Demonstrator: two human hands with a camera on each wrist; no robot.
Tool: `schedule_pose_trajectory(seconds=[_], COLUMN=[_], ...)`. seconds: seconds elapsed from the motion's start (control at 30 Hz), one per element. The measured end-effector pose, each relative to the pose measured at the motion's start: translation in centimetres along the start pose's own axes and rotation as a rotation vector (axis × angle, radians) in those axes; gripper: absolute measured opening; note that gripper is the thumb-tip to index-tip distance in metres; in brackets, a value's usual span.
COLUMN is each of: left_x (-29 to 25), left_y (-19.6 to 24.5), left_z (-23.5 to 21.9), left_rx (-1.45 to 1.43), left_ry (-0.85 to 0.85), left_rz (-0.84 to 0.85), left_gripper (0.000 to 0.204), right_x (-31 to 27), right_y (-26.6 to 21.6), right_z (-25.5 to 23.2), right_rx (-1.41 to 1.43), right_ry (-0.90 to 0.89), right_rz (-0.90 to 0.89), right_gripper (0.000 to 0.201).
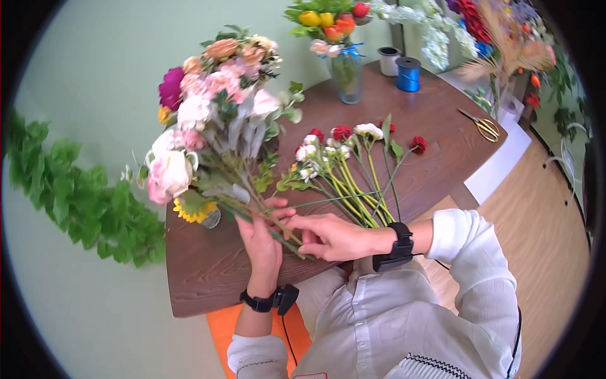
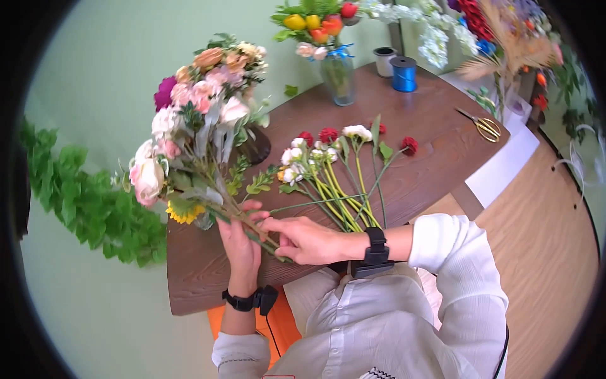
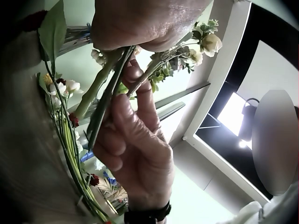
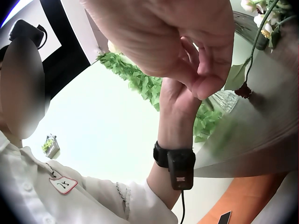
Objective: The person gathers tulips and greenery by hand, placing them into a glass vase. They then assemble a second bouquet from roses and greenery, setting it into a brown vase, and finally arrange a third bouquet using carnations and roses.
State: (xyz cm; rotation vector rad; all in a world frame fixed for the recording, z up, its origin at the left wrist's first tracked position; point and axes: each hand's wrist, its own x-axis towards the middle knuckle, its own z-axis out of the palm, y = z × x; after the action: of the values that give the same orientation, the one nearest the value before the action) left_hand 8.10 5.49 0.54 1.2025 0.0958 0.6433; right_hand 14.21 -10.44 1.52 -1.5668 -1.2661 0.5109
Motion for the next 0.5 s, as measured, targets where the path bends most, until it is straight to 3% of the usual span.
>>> schedule_pose_trajectory(seconds=[0.13,0.5], left_x=[-0.2,-0.7], left_y=[0.0,-0.2], left_z=[-0.4,-0.2], left_rx=[-0.132,-0.033], left_ry=[-0.072,-0.273], left_rz=[-0.059,-0.104], left_gripper=[0.025,0.027], right_x=[0.1,0.0], right_y=[0.7,1.8], right_z=[0.2,0.7], right_rx=[0.006,-0.062], right_ry=[-0.029,-0.082], right_rz=[0.021,-0.045], right_gripper=[0.031,0.021])
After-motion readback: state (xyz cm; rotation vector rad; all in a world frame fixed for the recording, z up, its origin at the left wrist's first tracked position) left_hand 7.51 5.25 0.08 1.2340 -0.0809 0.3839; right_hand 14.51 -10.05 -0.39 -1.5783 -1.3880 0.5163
